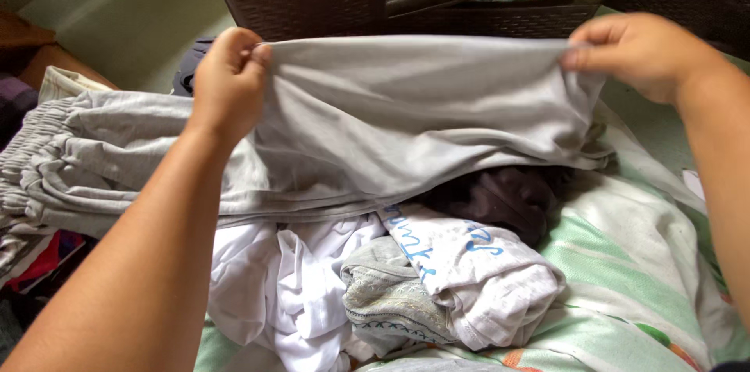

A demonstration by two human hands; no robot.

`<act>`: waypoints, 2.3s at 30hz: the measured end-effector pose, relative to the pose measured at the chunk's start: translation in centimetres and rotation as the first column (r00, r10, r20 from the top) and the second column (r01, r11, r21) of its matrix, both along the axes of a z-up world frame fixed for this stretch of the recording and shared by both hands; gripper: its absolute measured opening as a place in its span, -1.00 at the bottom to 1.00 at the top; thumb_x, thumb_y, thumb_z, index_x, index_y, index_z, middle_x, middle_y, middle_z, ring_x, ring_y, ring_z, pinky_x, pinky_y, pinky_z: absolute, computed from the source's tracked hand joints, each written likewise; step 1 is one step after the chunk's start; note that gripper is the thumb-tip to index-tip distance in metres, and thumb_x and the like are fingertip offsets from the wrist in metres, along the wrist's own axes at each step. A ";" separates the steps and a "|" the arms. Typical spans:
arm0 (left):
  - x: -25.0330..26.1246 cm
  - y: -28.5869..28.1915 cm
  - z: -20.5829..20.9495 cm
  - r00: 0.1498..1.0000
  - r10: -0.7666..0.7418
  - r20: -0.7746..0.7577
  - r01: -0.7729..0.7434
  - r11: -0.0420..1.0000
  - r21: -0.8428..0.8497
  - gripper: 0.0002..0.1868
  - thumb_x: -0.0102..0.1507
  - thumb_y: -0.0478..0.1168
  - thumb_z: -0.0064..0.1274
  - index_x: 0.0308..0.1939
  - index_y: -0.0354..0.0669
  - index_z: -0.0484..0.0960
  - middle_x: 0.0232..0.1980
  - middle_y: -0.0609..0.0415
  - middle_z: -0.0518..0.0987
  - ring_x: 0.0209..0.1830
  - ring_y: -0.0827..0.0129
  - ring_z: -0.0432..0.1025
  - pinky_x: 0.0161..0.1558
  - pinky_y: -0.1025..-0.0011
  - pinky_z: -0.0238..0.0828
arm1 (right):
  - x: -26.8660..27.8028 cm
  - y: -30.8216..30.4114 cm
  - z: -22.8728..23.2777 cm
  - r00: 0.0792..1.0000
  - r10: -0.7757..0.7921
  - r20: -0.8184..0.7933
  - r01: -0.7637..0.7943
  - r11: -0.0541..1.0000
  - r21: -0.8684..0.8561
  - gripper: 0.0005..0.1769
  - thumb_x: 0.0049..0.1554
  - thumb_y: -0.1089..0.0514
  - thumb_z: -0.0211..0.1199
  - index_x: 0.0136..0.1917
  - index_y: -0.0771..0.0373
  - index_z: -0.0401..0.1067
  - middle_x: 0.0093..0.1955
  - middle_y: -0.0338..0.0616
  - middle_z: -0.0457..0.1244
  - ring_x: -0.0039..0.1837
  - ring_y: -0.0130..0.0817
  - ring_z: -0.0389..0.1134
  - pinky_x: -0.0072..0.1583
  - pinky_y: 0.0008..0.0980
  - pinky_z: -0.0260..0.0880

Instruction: The person sorts through a pile of clothing on a low surface, picking up and moving black trousers and a striped shirt before folding them by hand.

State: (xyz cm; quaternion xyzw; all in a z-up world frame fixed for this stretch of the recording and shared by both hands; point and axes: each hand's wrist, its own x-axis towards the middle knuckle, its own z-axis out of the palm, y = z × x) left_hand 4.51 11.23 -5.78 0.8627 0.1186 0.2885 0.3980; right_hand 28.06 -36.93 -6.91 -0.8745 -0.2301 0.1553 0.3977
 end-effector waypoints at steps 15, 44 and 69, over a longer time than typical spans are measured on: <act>-8.3 -11.3 -1.7 0.886 -0.076 -0.457 0.195 0.956 0.220 -0.48 0.07 -0.20 0.24 0.13 0.01 0.57 0.07 -0.12 0.63 0.08 -0.03 0.52 0.06 0.14 0.43 | -7.4 -1.4 -6.3 0.989 -0.061 -0.132 0.051 0.995 -0.081 0.15 -0.18 0.37 0.20 0.62 -0.24 0.03 0.45 -0.20 0.20 0.29 -0.26 0.31 0.20 -0.25 0.40; -7.7 -13.7 7.2 0.755 -0.328 -0.569 0.495 0.853 0.166 -0.09 0.05 0.02 0.37 0.45 0.05 0.35 0.39 -0.08 0.39 0.38 0.08 0.29 0.28 0.06 0.21 | -7.2 -1.4 -6.7 0.675 -0.519 -0.524 0.545 0.830 -0.120 -0.16 0.32 -0.52 0.00 0.22 0.33 0.49 0.03 0.03 0.30 -0.10 -0.19 0.23 -0.07 -0.21 0.26; -8.5 -9.7 3.1 0.966 -0.256 -0.039 0.253 0.895 0.367 -0.69 0.05 -0.51 0.14 -0.13 -0.26 0.64 -0.10 -0.09 0.58 -0.04 0.09 0.49 -0.06 0.33 0.43 | -3.4 -5.2 -2.6 0.818 -0.527 -0.233 0.575 0.730 0.368 -0.77 0.30 0.02 0.16 0.19 0.09 0.33 0.04 -0.08 0.33 -0.04 -0.29 0.36 -0.09 -0.16 0.41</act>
